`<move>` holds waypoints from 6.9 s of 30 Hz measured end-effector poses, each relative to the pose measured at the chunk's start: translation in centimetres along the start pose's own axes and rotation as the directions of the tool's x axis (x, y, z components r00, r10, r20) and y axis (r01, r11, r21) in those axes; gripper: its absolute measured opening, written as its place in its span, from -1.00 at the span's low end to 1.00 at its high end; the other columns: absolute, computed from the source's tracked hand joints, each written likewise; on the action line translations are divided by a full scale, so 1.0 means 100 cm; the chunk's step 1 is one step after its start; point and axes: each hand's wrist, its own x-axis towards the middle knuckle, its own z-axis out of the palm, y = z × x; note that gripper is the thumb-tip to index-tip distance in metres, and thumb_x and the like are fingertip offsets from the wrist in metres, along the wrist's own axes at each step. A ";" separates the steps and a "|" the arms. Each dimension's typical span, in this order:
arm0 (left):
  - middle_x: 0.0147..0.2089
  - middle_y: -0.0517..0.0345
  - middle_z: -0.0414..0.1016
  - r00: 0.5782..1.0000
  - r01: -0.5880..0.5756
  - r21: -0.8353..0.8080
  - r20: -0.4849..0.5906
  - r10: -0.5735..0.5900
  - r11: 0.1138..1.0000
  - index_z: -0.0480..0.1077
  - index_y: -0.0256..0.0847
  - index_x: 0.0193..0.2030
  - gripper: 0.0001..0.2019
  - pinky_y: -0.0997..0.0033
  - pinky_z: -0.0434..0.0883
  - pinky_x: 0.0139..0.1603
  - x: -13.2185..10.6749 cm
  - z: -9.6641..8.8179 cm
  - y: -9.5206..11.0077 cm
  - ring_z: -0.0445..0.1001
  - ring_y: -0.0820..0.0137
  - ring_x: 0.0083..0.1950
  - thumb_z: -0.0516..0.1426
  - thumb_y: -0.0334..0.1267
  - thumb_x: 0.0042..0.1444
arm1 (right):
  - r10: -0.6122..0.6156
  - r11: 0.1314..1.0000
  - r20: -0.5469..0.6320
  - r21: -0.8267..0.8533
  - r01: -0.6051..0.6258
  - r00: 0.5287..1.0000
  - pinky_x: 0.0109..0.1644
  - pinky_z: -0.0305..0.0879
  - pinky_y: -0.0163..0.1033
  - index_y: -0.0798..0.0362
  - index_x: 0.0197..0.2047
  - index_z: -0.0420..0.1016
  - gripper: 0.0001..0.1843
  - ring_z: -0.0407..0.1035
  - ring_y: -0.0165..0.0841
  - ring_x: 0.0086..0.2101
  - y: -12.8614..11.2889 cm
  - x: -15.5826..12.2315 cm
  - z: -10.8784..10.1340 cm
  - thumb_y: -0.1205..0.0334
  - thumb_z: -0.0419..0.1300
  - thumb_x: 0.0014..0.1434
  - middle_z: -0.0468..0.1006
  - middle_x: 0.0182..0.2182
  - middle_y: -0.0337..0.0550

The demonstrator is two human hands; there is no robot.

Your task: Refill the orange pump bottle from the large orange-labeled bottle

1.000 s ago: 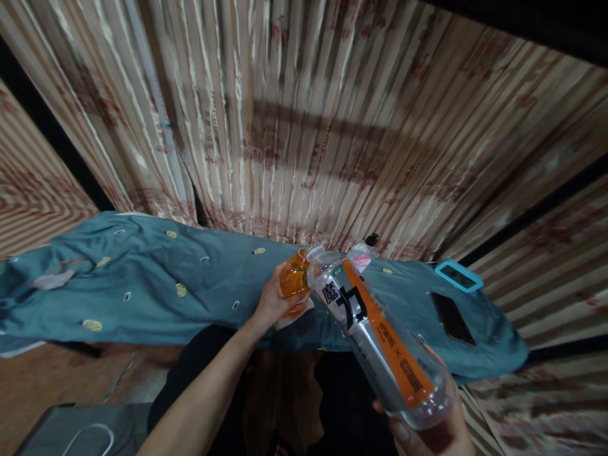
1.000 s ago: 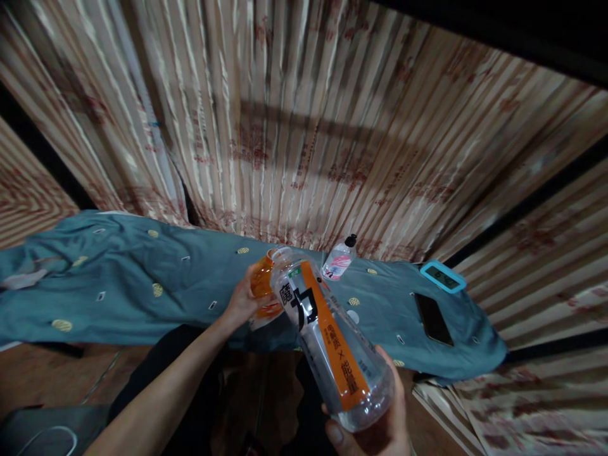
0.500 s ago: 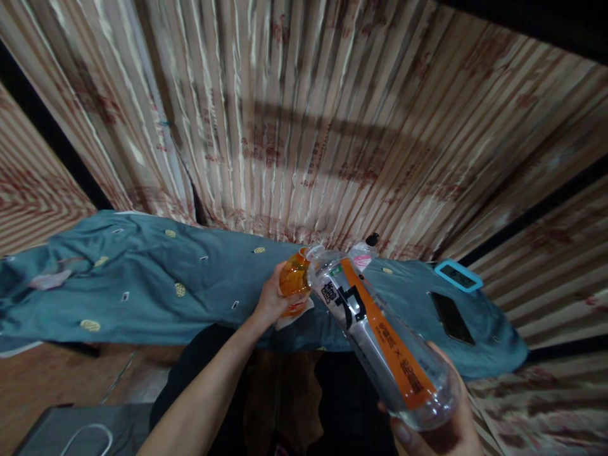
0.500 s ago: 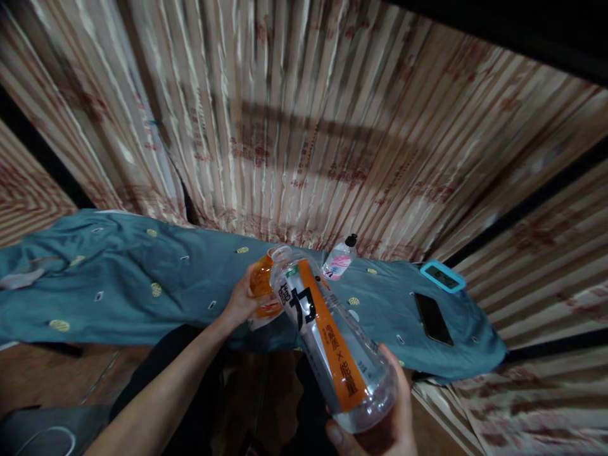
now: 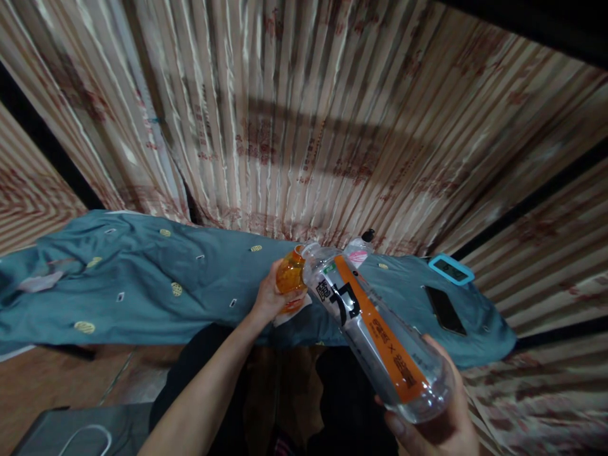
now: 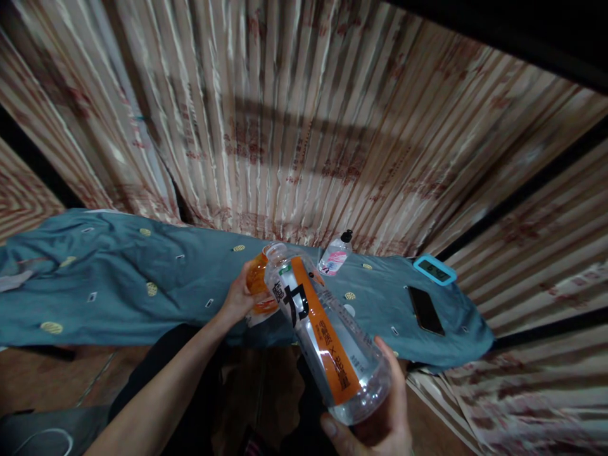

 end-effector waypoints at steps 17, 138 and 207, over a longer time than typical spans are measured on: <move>0.09 0.05 0.59 1.000 0.002 0.014 -0.006 -0.002 1.000 0.26 -0.10 0.17 -0.25 0.07 0.48 0.22 0.002 0.001 -0.001 0.59 0.14 0.12 0.41 -0.17 -0.20 | 0.001 1.000 -0.013 0.020 -0.001 1.000 0.06 0.41 -0.21 -0.23 0.33 0.17 0.18 0.42 -0.10 0.15 0.001 0.000 0.004 -0.05 0.58 -0.36 0.43 0.21 -0.16; 0.11 0.01 0.59 0.999 0.050 0.003 0.016 -0.050 0.999 0.30 -0.13 0.18 -0.37 0.03 0.44 0.25 -0.002 -0.002 0.016 0.55 0.06 0.16 0.29 0.09 0.02 | -0.246 0.918 0.017 -0.316 0.239 0.969 0.34 0.10 0.38 -0.11 0.43 0.10 0.24 0.14 0.23 0.31 0.021 0.024 -0.016 -0.10 0.53 -0.27 0.21 0.37 0.07; 0.13 -0.01 0.58 1.000 0.020 0.088 -0.015 -0.019 0.996 0.27 -0.15 0.19 -0.29 0.08 0.48 0.24 0.001 0.002 0.006 0.57 0.09 0.16 0.38 -0.08 -0.10 | -0.131 0.976 -0.103 -0.187 0.110 0.986 0.44 -0.15 0.24 0.12 0.42 0.08 0.27 0.12 0.12 0.30 -0.016 -0.001 0.021 -0.15 0.46 -0.27 0.21 0.35 0.14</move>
